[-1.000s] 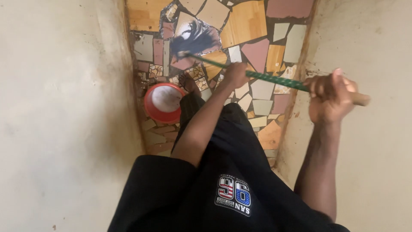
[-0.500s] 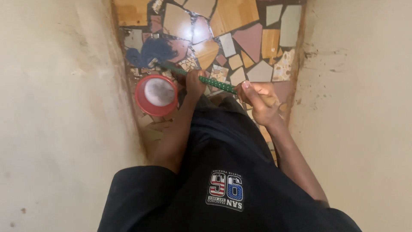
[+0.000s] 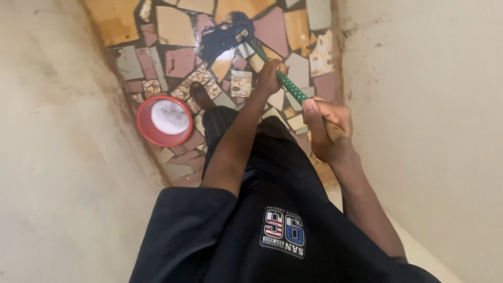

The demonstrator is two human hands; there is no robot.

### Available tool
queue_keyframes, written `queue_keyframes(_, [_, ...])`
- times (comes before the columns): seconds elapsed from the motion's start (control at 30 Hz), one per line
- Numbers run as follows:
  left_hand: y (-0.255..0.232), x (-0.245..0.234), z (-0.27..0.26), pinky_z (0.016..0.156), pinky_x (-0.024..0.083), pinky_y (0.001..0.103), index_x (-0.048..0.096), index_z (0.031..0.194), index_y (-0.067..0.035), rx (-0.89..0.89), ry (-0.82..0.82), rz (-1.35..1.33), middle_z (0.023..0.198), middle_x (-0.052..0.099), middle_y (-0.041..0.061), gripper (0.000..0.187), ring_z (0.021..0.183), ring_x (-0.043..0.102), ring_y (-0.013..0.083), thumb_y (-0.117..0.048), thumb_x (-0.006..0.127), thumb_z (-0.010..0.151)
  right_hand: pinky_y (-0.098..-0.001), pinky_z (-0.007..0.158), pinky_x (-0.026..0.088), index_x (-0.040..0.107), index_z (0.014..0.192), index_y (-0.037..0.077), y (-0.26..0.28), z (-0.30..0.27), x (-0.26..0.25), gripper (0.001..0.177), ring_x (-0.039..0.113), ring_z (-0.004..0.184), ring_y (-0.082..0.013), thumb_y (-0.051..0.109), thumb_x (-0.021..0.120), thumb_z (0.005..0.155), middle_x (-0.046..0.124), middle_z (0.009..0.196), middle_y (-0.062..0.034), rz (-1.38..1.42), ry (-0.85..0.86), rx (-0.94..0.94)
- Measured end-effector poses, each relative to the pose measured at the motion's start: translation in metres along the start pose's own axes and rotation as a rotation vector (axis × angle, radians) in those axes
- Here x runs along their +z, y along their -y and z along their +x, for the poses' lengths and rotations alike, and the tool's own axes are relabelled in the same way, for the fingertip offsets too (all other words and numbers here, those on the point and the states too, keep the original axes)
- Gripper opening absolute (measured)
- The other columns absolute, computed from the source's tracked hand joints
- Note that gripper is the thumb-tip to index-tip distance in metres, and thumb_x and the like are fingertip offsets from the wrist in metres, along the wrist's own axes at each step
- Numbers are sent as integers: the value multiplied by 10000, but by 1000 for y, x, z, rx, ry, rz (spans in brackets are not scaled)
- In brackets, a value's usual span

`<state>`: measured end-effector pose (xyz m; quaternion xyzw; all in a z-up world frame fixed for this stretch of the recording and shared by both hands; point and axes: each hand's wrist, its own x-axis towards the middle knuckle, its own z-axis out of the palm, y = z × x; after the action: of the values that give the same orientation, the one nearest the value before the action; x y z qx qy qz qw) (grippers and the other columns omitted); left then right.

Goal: Mopping a tiled floor using a mop and a bucket of soapy water.

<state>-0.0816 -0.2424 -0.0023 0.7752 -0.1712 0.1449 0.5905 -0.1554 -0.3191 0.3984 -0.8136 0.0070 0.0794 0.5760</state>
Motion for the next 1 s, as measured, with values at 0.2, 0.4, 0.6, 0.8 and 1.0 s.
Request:
queue_keyframes(0.2, [17, 31, -8, 735, 472, 521, 528, 776, -51, 8, 261, 22, 765, 617, 147, 268, 766, 592, 397, -133, 739, 920, -275, 611, 402, 600, 794, -40, -45, -20, -26, 392, 501, 644, -108, 90, 528, 1157, 554, 707, -46, -314, -249, -289])
queue_keyframes(0.4, [0, 10, -20, 752, 519, 522, 685, 746, -82, -312, 696, 352, 839, 668, 199, 205, 832, 653, 418, -265, 704, 837, -284, 754, 528, 525, 686, 78, -90, -18, -69, 462, 529, 608, -116, 175, 535, 1137, 529, 649, 2, 498, -346, 36])
queue_keyframes(0.6, [42, -55, -92, 815, 516, 538, 704, 850, -62, -473, 875, 510, 951, 658, 235, 293, 939, 633, 445, -355, 719, 841, -317, 663, 499, 686, 807, 60, -162, -25, -48, 409, 594, 635, -138, 275, 454, 1066, 638, 708, -33, 384, -193, 369])
queue_keyframes(0.8, [53, -49, -119, 826, 460, 550, 644, 752, -43, -338, 719, 508, 902, 639, 237, 339, 909, 585, 454, -318, 687, 946, -325, 929, 532, 455, 681, 90, -148, -36, -42, 542, 558, 711, -126, 271, 467, 1191, 459, 650, 9, 550, -73, 90])
queue_keyframes(1.0, [8, 42, -57, 762, 409, 554, 557, 767, -43, -84, 337, 205, 800, 594, 193, 302, 801, 556, 436, -225, 667, 983, -277, 833, 516, 584, 768, 11, -98, -34, -98, 414, 508, 692, -78, 183, 528, 1141, 536, 689, -3, 417, -167, 125])
